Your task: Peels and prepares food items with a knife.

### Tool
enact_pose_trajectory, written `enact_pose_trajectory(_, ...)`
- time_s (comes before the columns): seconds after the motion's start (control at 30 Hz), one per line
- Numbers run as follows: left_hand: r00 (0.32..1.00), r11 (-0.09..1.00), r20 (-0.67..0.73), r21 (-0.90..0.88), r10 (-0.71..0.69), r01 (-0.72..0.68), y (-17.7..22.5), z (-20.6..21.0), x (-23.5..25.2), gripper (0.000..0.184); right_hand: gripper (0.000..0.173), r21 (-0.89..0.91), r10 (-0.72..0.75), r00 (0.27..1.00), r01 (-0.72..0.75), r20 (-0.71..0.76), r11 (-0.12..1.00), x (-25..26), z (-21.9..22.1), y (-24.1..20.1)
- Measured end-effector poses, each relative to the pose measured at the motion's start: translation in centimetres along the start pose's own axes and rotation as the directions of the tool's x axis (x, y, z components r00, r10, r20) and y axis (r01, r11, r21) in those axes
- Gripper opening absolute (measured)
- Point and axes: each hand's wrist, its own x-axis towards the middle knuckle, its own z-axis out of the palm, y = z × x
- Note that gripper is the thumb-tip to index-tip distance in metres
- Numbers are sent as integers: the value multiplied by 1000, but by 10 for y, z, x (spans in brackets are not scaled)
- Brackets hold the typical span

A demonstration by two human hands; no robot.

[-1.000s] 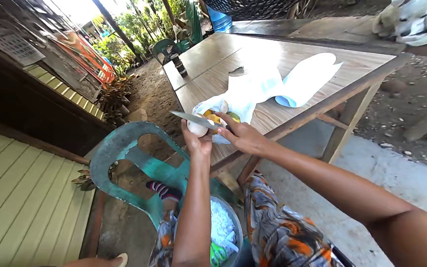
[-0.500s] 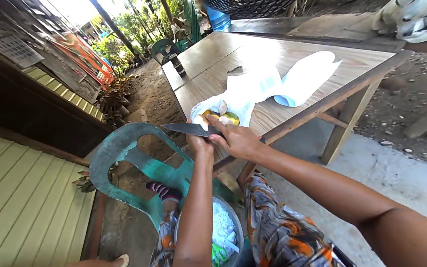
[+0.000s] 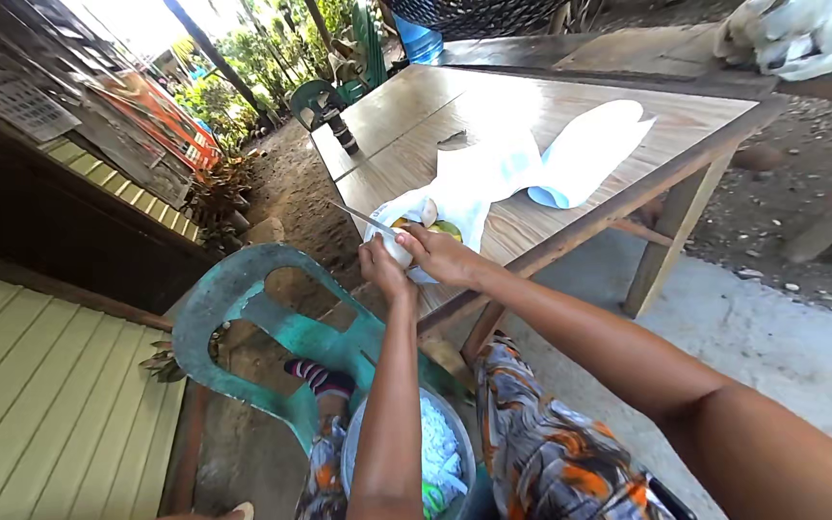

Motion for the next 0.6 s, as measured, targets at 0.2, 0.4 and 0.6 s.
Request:
enact_pose_trajectory(0.2, 976, 987, 175, -66, -132, 146, 4, -9, 17, 32, 55, 193, -94, 986, 66, 139, 979, 11, -14, 5)
enact_pose_trajectory(0.4, 987, 998, 151, 0, 55, -55, 2, -7, 27, 25, 52, 235, -74, 996, 59, 55, 970, 5, -14, 1)
enact_pose_trajectory(0.6, 957, 954, 186, 158, 224, -254, 7, -8, 33, 18, 58, 363, 29, 993, -70, 117, 929, 8, -12, 7)
